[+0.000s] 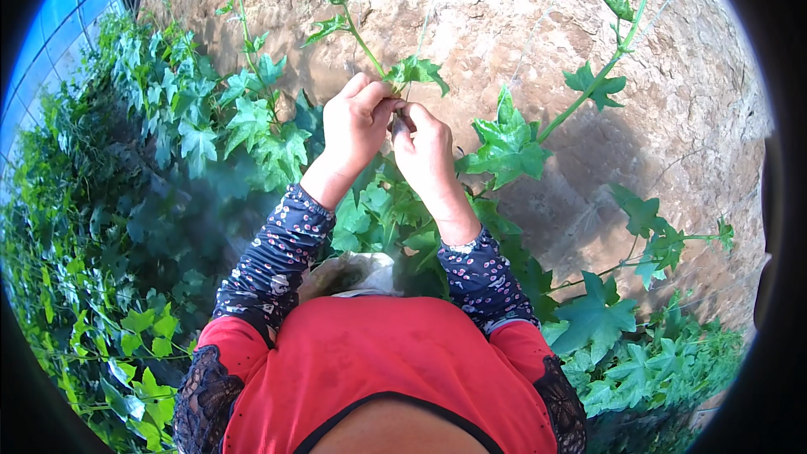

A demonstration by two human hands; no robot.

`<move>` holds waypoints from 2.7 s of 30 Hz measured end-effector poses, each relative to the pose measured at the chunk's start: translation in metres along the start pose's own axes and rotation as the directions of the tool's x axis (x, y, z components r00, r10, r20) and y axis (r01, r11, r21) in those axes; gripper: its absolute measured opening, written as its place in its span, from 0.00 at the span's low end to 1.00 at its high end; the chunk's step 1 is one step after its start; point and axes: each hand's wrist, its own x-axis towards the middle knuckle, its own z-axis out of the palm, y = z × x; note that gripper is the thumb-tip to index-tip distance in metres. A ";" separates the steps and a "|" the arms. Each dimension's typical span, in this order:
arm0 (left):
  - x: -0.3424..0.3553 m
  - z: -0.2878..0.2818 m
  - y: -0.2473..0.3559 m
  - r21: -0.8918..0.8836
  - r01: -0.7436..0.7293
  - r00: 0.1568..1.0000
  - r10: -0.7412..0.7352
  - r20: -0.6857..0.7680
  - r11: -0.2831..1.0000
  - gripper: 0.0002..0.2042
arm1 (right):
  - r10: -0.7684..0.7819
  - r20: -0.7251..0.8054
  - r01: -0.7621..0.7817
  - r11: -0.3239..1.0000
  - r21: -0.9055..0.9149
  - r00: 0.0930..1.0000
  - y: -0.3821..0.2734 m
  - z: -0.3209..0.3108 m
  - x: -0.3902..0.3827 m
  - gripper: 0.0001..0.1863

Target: The person uses a small knife to trim leaves and stems from a climbing plant growing against a wall. They repeatedly cut small sections and remove them by hand, working along the vine from top to bottom.

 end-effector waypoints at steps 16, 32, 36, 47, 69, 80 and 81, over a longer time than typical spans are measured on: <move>0.016 -0.011 0.007 0.245 -0.130 0.964 0.064 0.259 0.961 0.06 | -0.142 -0.035 0.136 0.981 -0.139 0.989 0.007 -0.003 0.001 0.10; -0.054 -0.052 0.032 -0.184 0.158 -0.154 0.208 0.966 0.970 0.24 | 0.180 0.098 -0.200 0.939 0.279 0.979 0.030 -0.015 0.012 0.04; 0.007 -0.038 0.008 -0.323 0.389 0.788 -0.131 0.601 0.863 0.11 | 0.145 0.128 -0.174 0.949 0.262 0.981 0.030 -0.012 0.012 0.05; 0.031 0.025 -0.003 -0.507 0.735 0.678 -0.462 0.572 0.451 0.10 | 0.100 -0.051 -0.102 0.994 -0.032 0.994 -0.053 -0.094 0.047 0.15; 0.030 0.000 -0.015 -0.726 0.595 0.799 -0.347 0.491 0.344 0.05 | -0.144 0.355 -0.008 0.920 0.392 0.924 -0.070 -0.141 0.147 0.16; 0.037 0.001 0.007 -0.553 0.625 0.780 -0.404 0.479 0.551 0.09 | -0.128 -0.043 0.134 0.964 0.229 0.991 -0.081 -0.128 0.098 0.17; 0.037 0.001 0.007 -0.576 0.612 0.790 -0.381 0.481 0.542 0.09 | -0.060 -0.076 0.076 0.971 0.227 0.995 -0.073 -0.132 0.093 0.16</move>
